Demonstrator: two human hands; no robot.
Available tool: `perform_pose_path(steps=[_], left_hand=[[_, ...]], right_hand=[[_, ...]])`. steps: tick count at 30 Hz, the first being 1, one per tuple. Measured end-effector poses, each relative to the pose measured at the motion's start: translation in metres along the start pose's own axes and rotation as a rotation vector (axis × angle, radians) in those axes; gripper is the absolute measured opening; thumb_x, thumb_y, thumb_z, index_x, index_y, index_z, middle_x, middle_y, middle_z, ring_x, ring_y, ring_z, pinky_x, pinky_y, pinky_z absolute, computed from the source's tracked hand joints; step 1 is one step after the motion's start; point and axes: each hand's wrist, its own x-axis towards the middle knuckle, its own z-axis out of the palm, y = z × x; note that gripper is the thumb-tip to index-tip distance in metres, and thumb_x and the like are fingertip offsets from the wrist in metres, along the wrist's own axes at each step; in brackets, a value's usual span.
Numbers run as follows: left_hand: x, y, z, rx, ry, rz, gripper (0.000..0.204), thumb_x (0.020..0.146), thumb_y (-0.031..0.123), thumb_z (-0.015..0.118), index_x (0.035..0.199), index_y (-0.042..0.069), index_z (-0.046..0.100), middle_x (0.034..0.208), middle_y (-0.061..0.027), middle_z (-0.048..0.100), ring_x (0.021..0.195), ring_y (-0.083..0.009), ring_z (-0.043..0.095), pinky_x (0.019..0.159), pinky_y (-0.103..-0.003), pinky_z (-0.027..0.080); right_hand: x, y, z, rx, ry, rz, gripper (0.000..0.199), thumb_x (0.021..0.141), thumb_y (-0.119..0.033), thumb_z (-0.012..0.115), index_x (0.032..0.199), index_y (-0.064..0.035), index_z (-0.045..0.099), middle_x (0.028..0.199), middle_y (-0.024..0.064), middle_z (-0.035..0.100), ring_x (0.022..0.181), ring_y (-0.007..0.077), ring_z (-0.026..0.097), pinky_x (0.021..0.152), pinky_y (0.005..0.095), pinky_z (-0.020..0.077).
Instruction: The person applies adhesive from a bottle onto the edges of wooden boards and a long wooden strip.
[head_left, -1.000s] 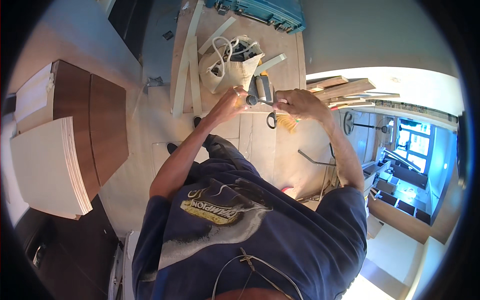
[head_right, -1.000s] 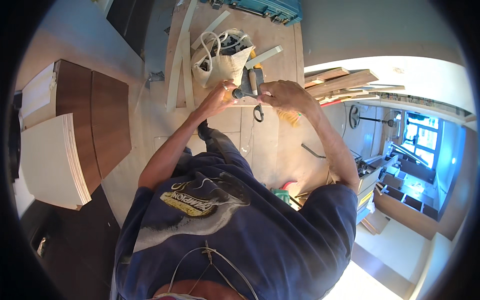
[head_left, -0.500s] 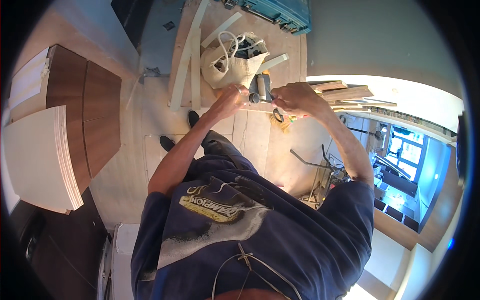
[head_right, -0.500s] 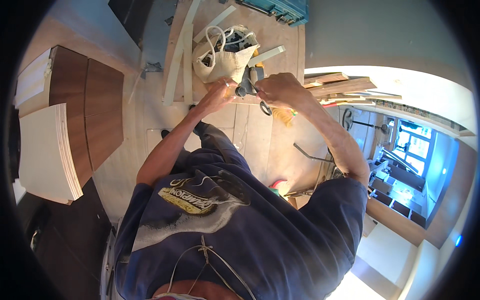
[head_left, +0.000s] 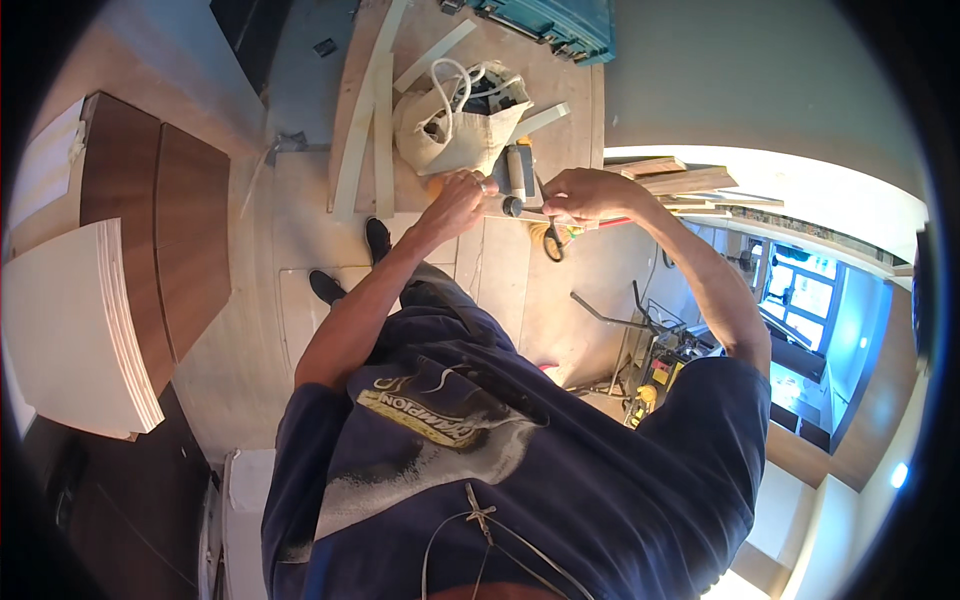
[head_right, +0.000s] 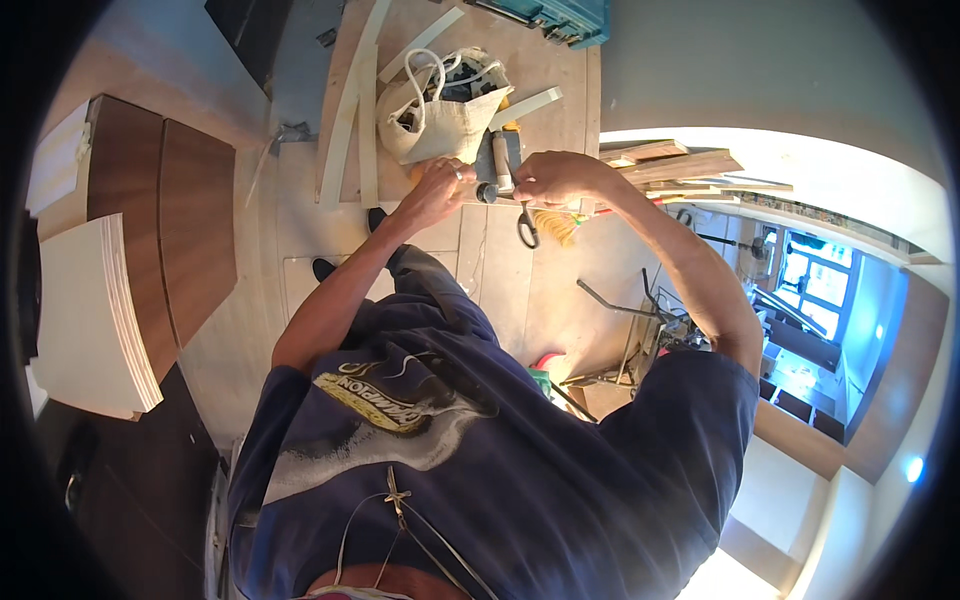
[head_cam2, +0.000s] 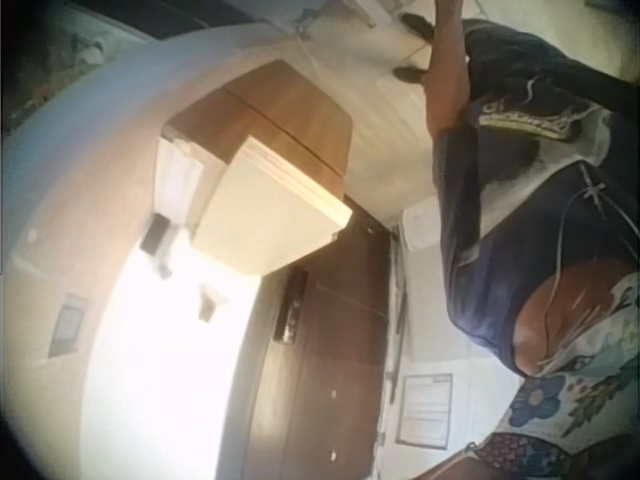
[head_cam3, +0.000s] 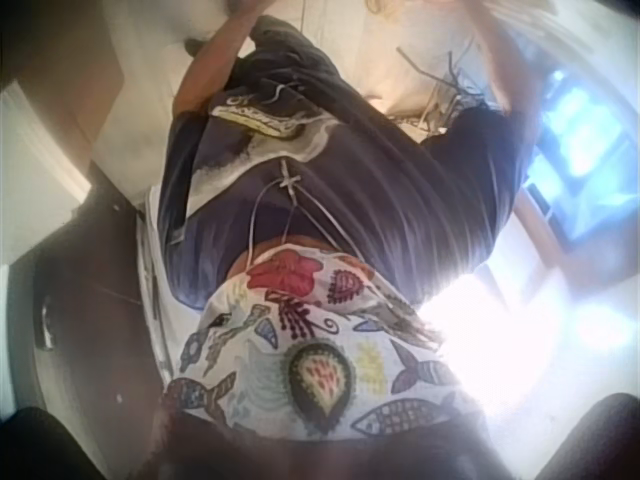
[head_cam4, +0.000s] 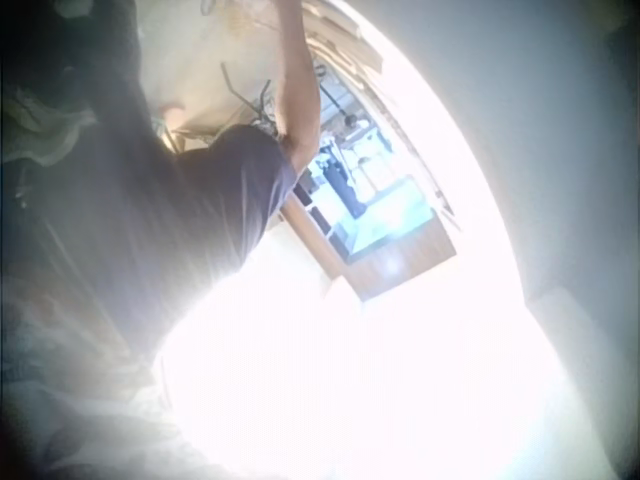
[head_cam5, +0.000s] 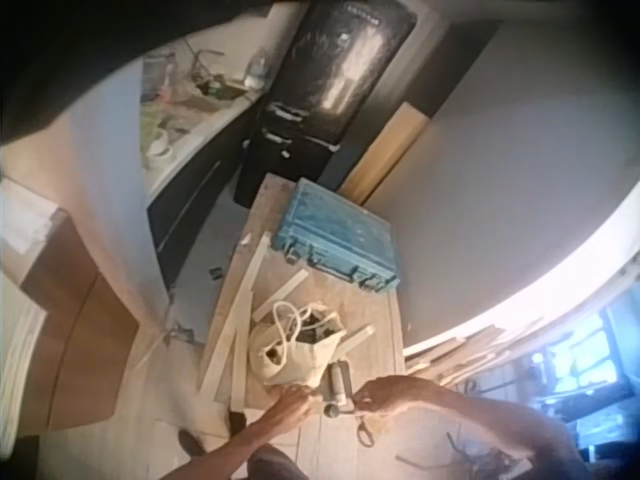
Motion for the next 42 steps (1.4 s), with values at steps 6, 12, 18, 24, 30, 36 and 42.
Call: perform_pose_path(steps=[6,12,18,24,30,36,42], left_hand=[[0.007,0.006,-0.018,-0.035,-0.041,-0.081,0.037,0.08,0.003,0.072,0.115,0.009,0.063,0.119,-0.0115,0.066,0.122,-0.0321,0.059,0.105,-0.047,0.042],[0.013,0.009,-0.025,-0.072,-0.023,-0.06,0.029,0.079,0.001,0.066,0.107,0.007,0.066,0.108,-0.0139,0.068,0.112,-0.034,0.062,0.097,-0.048,0.047],[0.012,-0.002,-0.016,-0.037,-0.065,-0.07,0.038,0.079,0.003,0.069,0.116,0.01,0.062,0.114,-0.0111,0.065,0.116,-0.0319,0.06,0.099,-0.046,0.045],[0.015,-0.008,-0.018,-0.064,0.023,-0.055,0.04,0.08,0.006,0.072,0.118,0.006,0.06,0.114,-0.0127,0.064,0.113,-0.0324,0.06,0.099,-0.046,0.046],[0.011,-0.014,-0.021,-0.188,0.07,-0.107,0.045,0.083,0.008,0.075,0.125,0.004,0.059,0.118,-0.0156,0.063,0.115,-0.0353,0.06,0.101,-0.046,0.046],[0.009,-0.01,-0.02,-0.177,0.099,-0.095,0.045,0.082,0.007,0.076,0.123,0.003,0.06,0.119,-0.0172,0.063,0.116,-0.036,0.059,0.101,-0.045,0.046],[0.01,-0.009,-0.016,-0.121,0.085,-0.043,0.042,0.08,0.008,0.078,0.119,0.003,0.06,0.115,-0.0168,0.064,0.112,-0.0355,0.061,0.097,-0.045,0.048]], right_hand=[[-0.008,0.007,0.015,0.44,0.024,0.017,0.03,0.105,-0.034,0.06,0.101,-0.0041,0.064,0.072,0.0031,0.057,0.056,0.0117,0.051,0.055,0.0331,0.0431],[-0.015,-0.023,0.009,-0.524,0.365,-0.139,0.021,0.102,-0.029,0.058,0.111,-0.0108,0.067,0.087,0.0112,0.071,0.095,0.0322,0.07,0.086,0.0485,0.0507],[-0.007,-0.045,-0.004,-0.946,0.205,-0.082,0.027,0.107,-0.036,0.052,0.12,-0.0143,0.062,0.083,0.0103,0.072,0.088,0.0299,0.072,0.086,0.0485,0.0508],[-0.003,-0.027,-0.018,-0.664,0.276,-0.154,0.027,0.107,-0.035,0.051,0.112,-0.0117,0.063,0.082,0.0123,0.07,0.086,0.0295,0.071,0.079,0.0479,0.05],[0.015,0.007,-0.01,0.061,0.189,-0.152,0.039,0.108,-0.044,0.053,0.099,-0.0071,0.061,0.063,0.0048,0.047,0.061,0.0176,0.05,0.06,0.0388,0.04],[0.036,0.041,0.018,0.461,0.156,-0.359,0.043,0.108,-0.047,0.054,0.098,-0.0054,0.062,0.061,-0.0049,0.039,0.053,0.0079,0.039,0.05,0.0294,0.0328],[0.03,0.047,0.033,0.375,0.206,-0.334,0.037,0.106,-0.044,0.057,0.103,-0.0077,0.062,0.062,0.0012,0.051,0.055,0.0182,0.053,0.054,0.0352,0.0424]])
